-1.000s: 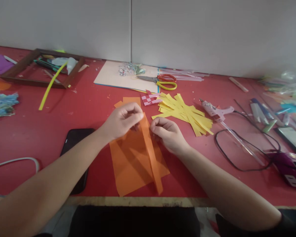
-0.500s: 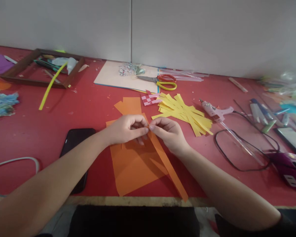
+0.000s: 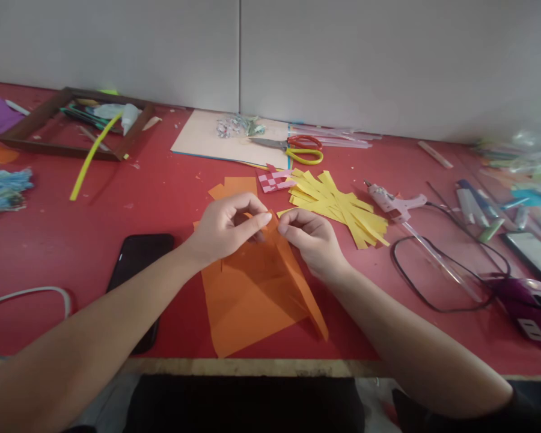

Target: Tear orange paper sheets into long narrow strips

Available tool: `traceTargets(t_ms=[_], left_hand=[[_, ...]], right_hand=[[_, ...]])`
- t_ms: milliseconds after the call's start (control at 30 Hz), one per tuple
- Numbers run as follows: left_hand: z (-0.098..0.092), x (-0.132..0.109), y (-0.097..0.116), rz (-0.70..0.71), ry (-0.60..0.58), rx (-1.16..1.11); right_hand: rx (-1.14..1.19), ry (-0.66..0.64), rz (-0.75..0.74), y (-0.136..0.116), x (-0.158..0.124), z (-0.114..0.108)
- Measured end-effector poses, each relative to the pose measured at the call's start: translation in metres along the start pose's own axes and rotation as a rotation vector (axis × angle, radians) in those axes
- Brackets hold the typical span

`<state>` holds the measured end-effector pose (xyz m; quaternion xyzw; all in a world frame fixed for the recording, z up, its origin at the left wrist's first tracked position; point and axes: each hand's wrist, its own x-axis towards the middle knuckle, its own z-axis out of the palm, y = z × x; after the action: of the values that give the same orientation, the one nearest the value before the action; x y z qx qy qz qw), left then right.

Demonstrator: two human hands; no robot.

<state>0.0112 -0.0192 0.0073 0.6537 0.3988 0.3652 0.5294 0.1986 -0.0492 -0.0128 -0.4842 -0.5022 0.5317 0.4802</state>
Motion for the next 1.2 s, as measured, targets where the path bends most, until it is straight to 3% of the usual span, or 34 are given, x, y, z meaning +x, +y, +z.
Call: traceTargets(t_ms=[200, 400, 467, 567, 733, 800, 967, 1200], left_hand=[[-0.003, 0.003, -0.005, 0.044, 0.141, -0.049], [-0.006, 0.011, -0.009, 0.069, 0.521, -0.109], [-0.009, 0.014, -0.009, 0.051, 0.600, -0.158], [-0.012, 0.016, -0.008, -0.034, 0.552, -0.266], [-0.012, 0.010, -0.007, -0.275, 0.038, -0.228], [-0.010, 0.008, -0.009, -0.318, -0.036, -0.154], [-0.008, 0.009, -0.010, -0.306, 0.067, -0.200], [-0.009, 0.017, -0.006, -0.192, 0.480, -0.343]], right_hand=[[-0.015, -0.020, 0.036, 0.002, 0.000, 0.000], [-0.029, -0.037, 0.061, 0.003, 0.000, 0.001], [-0.045, -0.056, 0.075, 0.003, -0.001, 0.001], [-0.042, -0.046, 0.085, 0.003, -0.001, 0.001], [-0.006, -0.013, 0.072, 0.005, -0.001, -0.001], [-0.003, -0.029, 0.065, 0.006, -0.001, -0.001], [-0.010, -0.036, 0.037, 0.006, -0.001, 0.000], [0.069, -0.037, 0.095, 0.010, 0.000, -0.001]])
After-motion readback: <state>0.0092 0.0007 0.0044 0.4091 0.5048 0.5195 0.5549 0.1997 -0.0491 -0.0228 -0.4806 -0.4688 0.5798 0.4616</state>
